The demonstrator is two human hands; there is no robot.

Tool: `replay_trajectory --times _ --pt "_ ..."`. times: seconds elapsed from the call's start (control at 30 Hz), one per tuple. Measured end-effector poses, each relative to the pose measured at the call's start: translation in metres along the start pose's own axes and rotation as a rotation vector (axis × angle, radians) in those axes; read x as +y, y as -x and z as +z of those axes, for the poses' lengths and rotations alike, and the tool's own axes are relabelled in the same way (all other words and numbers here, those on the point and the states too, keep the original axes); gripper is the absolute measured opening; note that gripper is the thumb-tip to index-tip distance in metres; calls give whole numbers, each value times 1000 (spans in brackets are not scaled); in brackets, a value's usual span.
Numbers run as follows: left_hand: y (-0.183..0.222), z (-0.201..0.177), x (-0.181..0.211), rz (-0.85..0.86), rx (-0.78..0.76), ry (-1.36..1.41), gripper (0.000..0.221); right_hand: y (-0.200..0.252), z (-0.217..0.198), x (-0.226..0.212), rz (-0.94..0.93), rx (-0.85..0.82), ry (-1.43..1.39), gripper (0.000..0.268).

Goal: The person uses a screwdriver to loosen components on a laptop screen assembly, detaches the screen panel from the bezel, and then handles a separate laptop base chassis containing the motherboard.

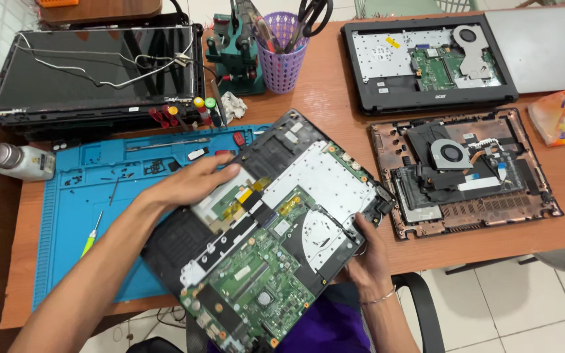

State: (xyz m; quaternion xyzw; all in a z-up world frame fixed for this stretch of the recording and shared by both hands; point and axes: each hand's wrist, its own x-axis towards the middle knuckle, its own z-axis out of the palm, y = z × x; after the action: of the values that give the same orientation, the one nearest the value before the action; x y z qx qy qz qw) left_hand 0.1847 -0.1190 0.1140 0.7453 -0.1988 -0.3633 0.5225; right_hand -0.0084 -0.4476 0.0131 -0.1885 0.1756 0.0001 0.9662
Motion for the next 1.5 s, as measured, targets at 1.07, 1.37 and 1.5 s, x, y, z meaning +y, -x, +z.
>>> replay_trajectory --times 1.07,1.37,1.5 --pt "110 209 -47 154 1529 707 26 36 26 14 111 -586 -207 106" --pt "98 243 -81 286 1441 707 39 1 4 24 -55 -25 6 36" --pt "107 228 -98 268 1276 1299 61 -22 6 5 -127 84 122 27"
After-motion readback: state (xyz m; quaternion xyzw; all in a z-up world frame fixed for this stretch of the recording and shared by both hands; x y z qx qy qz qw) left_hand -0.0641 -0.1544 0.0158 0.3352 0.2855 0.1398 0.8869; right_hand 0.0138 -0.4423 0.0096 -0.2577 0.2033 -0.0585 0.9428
